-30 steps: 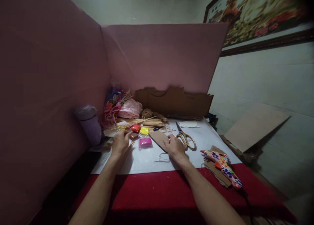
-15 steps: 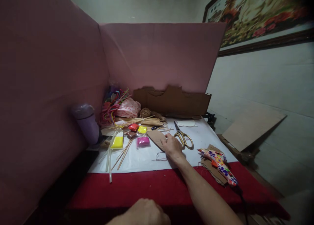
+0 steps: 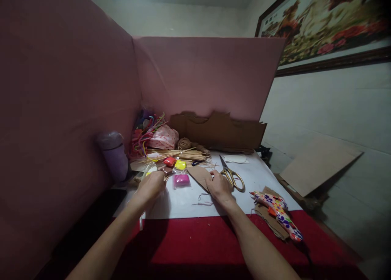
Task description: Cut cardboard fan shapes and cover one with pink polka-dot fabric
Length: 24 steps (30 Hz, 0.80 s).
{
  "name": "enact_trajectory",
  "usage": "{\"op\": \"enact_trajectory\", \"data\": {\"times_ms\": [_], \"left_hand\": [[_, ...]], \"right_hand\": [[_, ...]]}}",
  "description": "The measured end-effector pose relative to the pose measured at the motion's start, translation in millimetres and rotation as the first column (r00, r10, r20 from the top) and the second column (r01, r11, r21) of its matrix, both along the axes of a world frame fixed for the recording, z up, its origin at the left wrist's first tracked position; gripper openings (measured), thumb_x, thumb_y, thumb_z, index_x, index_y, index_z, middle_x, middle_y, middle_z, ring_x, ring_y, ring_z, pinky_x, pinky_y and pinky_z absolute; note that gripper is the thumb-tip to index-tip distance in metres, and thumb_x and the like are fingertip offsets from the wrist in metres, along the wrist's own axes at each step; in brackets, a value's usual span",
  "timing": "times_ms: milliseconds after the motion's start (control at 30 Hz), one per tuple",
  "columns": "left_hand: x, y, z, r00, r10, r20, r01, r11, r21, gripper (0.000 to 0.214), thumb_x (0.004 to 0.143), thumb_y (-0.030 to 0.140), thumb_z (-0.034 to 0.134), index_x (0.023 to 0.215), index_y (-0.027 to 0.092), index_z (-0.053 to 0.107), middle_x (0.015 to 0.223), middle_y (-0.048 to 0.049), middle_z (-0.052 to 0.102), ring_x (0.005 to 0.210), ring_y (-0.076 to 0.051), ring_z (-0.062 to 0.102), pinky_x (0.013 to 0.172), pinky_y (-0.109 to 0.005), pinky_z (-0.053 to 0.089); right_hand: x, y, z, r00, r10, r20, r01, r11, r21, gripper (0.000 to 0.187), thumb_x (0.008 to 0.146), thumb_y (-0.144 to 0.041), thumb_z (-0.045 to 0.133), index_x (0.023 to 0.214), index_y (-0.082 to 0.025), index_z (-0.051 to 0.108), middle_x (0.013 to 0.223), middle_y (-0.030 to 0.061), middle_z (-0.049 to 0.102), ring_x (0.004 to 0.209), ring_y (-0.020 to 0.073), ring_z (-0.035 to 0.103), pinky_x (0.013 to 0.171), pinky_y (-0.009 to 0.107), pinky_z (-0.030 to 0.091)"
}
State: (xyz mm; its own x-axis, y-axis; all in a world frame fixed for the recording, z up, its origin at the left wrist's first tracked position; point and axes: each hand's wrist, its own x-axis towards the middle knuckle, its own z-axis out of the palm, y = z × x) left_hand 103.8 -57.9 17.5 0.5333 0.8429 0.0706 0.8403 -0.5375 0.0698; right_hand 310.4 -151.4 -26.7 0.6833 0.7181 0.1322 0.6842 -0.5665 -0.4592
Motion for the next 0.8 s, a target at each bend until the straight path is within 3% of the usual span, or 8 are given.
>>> {"op": "enact_trajectory", "data": {"times_ms": [133,233,533,700,800], "left_hand": [[10.3,8.0,-27.3,0.999,-0.033,-0.021,0.033,0.999,0.009,0.028,0.083,0.011,0.040,0.096,0.011,0.064,0.099,-0.0169,0.066,0.094,-0.026,0.062,0.078,-0.033,0.043],[8.3,11.9,-34.7,0.999,-0.025,-0.031,0.026,0.999,0.020,0.031,0.081,0.008,0.038,0.098,0.012,0.064,0.100,-0.0169,0.066,0.096,-0.026,0.062,0.080,-0.035,0.044],[-5.5,17.2,-27.5,0.997,0.062,-0.039,-0.060,0.996,0.061,0.031,0.077,0.007,0.040,0.092,0.012,0.067,0.092,-0.0184,0.069,0.090,-0.028,0.065,0.071,-0.034,0.045],[8.7,4.7,-15.8,0.999,0.038,-0.002,-0.038,0.996,0.084,0.026,0.080,0.021,0.050,0.101,0.019,0.065,0.104,-0.0145,0.066,0.093,-0.028,0.063,0.073,-0.035,0.045],[27.5,-3.8,-10.3,0.997,-0.025,0.072,0.019,0.996,0.085,0.026,0.081,0.029,0.053,0.104,0.023,0.064,0.107,-0.0093,0.064,0.095,-0.024,0.061,0.076,-0.033,0.045]], "right_hand": [[-0.1,1.3,-2.0,1.000,0.002,0.022,-0.002,1.000,-0.002,0.029,0.078,-0.031,0.047,0.100,-0.024,0.065,0.089,0.0092,0.071,0.084,0.0248,0.065,0.063,0.028,0.040],[-0.2,1.3,-2.5,1.000,-0.002,0.015,0.002,1.000,0.004,0.028,0.078,-0.031,0.048,0.099,-0.023,0.065,0.089,0.0095,0.071,0.084,0.0255,0.065,0.062,0.028,0.040],[15.8,-1.7,4.0,0.992,0.002,-0.125,0.015,0.991,0.133,0.024,0.076,-0.027,0.052,0.091,-0.019,0.069,0.090,0.0101,0.071,0.087,0.0238,0.064,0.068,0.027,0.043],[29.9,2.2,4.2,0.970,-0.023,-0.241,0.077,0.973,0.219,0.031,0.077,-0.024,0.050,0.102,-0.014,0.067,0.090,0.0094,0.071,0.082,0.0207,0.064,0.066,0.025,0.045],[33.5,1.1,4.8,0.949,0.044,-0.313,0.039,0.966,0.255,0.036,0.077,-0.022,0.049,0.107,-0.011,0.065,0.083,0.0086,0.071,0.071,0.0180,0.064,0.057,0.023,0.045]]}}
